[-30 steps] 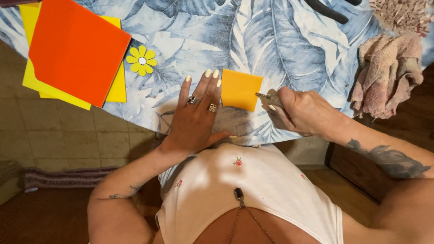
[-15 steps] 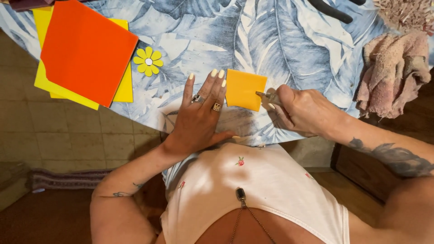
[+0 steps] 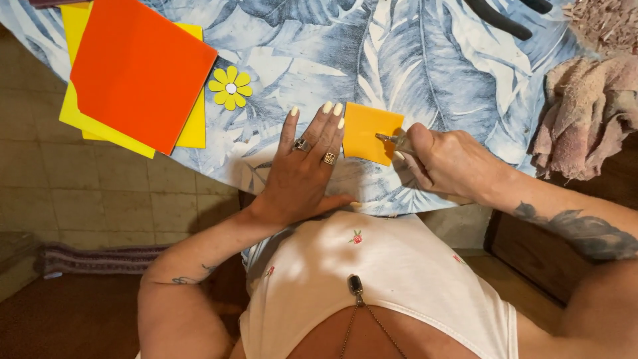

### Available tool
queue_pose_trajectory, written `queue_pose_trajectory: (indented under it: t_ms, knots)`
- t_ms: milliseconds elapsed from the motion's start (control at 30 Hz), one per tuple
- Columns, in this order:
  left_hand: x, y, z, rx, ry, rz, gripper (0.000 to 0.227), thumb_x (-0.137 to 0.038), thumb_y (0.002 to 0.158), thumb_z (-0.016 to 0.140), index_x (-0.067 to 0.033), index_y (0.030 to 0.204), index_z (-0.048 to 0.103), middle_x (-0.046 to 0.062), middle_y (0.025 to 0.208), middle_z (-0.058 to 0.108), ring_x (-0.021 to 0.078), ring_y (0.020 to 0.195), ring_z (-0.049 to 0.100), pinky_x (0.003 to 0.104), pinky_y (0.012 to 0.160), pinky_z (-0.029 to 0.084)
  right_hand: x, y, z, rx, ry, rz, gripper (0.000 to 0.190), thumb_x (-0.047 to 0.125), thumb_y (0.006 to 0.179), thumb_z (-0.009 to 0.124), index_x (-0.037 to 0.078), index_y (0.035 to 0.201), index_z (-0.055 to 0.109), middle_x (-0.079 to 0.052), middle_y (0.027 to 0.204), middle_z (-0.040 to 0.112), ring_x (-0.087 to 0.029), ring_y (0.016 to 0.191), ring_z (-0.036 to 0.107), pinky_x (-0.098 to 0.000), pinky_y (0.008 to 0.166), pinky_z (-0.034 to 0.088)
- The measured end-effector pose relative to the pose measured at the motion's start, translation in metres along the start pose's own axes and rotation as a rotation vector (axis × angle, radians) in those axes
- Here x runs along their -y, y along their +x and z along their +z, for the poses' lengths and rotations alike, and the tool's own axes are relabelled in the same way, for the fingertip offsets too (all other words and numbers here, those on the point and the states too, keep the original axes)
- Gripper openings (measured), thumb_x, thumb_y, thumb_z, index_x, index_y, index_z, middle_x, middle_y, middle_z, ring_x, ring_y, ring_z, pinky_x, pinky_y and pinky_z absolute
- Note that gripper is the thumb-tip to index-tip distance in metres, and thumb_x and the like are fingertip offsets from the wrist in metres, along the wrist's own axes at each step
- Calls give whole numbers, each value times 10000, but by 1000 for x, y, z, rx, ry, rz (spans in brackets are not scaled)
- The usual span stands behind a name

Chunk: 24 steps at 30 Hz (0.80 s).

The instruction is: Cutting small square mosaic tiles into smaller pieces using mosaic nippers on a craft table.

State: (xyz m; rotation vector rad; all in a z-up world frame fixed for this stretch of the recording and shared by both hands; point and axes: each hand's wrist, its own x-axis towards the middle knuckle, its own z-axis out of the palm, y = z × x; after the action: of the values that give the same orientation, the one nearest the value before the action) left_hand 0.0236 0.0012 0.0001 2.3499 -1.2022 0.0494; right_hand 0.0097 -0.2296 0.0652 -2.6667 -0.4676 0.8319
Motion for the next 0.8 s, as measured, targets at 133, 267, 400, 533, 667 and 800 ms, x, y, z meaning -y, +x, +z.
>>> queue_pose_trajectory:
  t_ms: [133, 267, 400, 533, 667, 800]
  knots:
    - [1, -1, 1, -5, -12, -11, 940, -701, 721, 435, 87, 1227, 354, 227, 1344, 269, 329, 1276, 209, 569, 1009, 46, 3, 4, -3, 24, 32, 6, 246, 249, 868, 412, 7, 826, 422, -132, 579, 526, -264, 500, 618, -335, 486, 508]
    - [2, -1, 0, -22, 25, 2, 929, -707, 736, 389, 90, 1213, 376, 228, 1330, 299, 325, 1272, 223, 553, 1020, 46, 5, 8, -5, 74, 51, 8, 269, 254, 882, 413, -8, 835, 444, -131, 599, 532, -240, 512, 629, -308, 478, 506]
    - [2, 0, -3, -33, 54, 11, 936, -706, 719, 426, 91, 1209, 384, 229, 1324, 312, 321, 1269, 238, 549, 1027, 48, 10, 12, -8, 87, 26, -2, 272, 267, 883, 409, 2, 837, 441, -135, 603, 537, -243, 524, 637, -313, 468, 508]
    - [3, 0, -2, -39, 51, 15, 931, -710, 724, 410, 93, 1194, 401, 233, 1318, 317, 323, 1268, 237, 555, 1025, 48, 13, 15, -6, 86, 17, -19, 286, 275, 884, 412, -7, 847, 444, -156, 640, 560, -253, 550, 644, -317, 483, 521]
    - [3, -1, -2, -20, 31, 17, 920, -693, 750, 356, 105, 1208, 369, 246, 1317, 308, 333, 1267, 233, 562, 1020, 49, 18, 17, -7, 20, -13, -65, 271, 258, 871, 414, -10, 835, 423, -183, 646, 555, -303, 559, 633, -372, 504, 517]
    - [3, 0, -4, -5, 26, 25, 909, -681, 761, 351, 110, 1208, 361, 253, 1317, 301, 336, 1268, 230, 563, 1018, 46, 21, 20, -6, -19, -12, -88, 249, 234, 868, 417, -12, 834, 427, -171, 635, 559, -310, 555, 631, -387, 498, 516]
